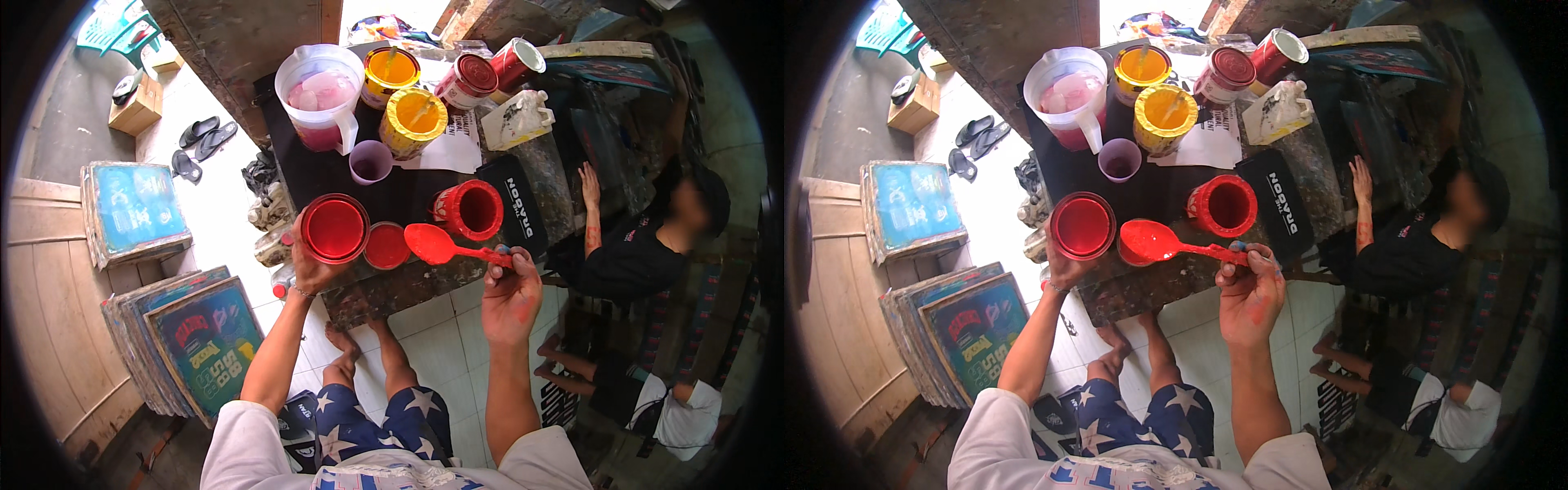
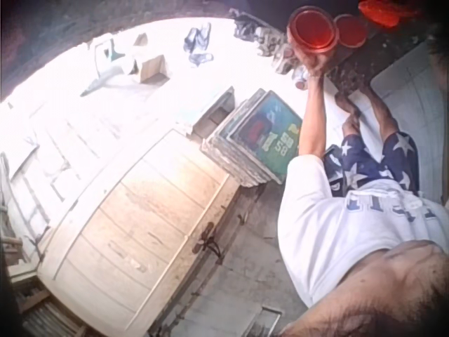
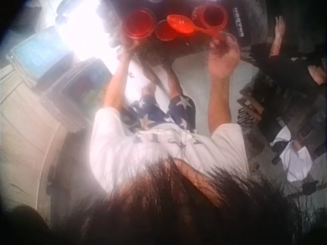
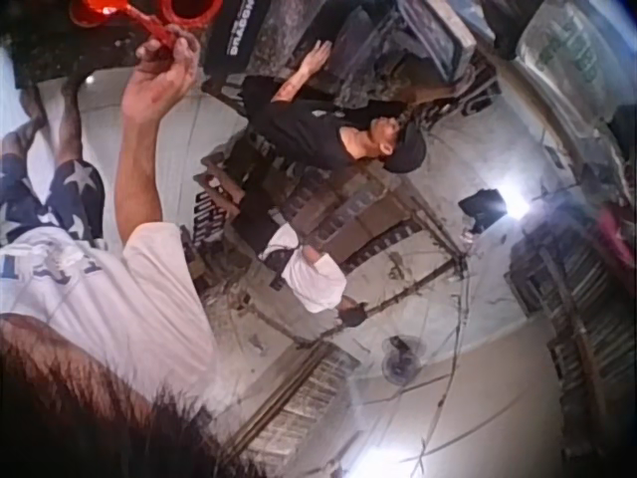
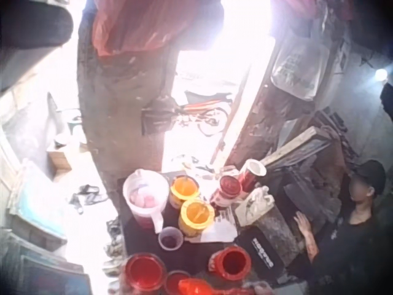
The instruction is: The person mixes red ink in a container by hand using a plastic spoon and adding liquid from a plastic bottle.
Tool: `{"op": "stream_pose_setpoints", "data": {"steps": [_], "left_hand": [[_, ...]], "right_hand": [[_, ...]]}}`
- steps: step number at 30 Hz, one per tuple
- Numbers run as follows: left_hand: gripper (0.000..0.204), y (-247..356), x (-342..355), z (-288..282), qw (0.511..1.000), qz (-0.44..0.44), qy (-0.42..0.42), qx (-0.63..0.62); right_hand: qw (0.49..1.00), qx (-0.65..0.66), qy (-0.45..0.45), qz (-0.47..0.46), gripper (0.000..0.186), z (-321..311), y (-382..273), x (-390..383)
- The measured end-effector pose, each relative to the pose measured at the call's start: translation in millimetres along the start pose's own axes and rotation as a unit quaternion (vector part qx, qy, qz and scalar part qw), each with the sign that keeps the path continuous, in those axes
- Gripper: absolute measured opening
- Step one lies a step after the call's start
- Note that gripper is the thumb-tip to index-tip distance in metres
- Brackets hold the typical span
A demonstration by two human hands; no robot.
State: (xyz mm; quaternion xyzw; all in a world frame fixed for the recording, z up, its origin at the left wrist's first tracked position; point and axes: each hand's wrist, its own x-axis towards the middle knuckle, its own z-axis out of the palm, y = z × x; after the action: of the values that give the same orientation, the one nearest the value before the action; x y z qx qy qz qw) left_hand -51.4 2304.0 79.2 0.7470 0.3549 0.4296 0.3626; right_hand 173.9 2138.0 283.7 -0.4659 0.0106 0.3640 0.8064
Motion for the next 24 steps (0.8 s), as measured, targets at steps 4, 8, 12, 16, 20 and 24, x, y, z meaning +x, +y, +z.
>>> {"op": "stream_pose_setpoints", "data": {"steps": [4, 8, 12, 16, 20, 24], "left_hand": [[0.126, 0, 2, -3, 0.999, -0.009, -0.016, -0.026], [0.137, 8, 3, -5, 0.983, -0.085, -0.046, -0.156], [0.120, 26, -34, -34, 0.993, -0.105, -0.008, 0.059], [0.054, 97, -88, -43, 0.966, -0.252, 0.049, 0.034], [0.029, 176, -63, -33, 0.855, -0.378, 0.022, -0.355], [0.033, 190, -31, -34, 0.808, -0.412, -0.053, -0.417]], "right_hand": [[1.000, -0.001, 0.004, 0.012, 0.011, 7, 10, -3], [0.999, 0.023, -0.026, 0.030, 0.011, 15, 18, -14], [0.996, 0.034, -0.060, 0.058, 0.011, 19, 34, -30], [0.996, 0.031, -0.054, 0.067, 0.011, 10, 68, -45], [0.994, -0.002, -0.064, 0.084, 0.014, 17, 107, -70], [0.997, -0.043, -0.043, 0.044, 0.016, 16, 123, -88]]}}
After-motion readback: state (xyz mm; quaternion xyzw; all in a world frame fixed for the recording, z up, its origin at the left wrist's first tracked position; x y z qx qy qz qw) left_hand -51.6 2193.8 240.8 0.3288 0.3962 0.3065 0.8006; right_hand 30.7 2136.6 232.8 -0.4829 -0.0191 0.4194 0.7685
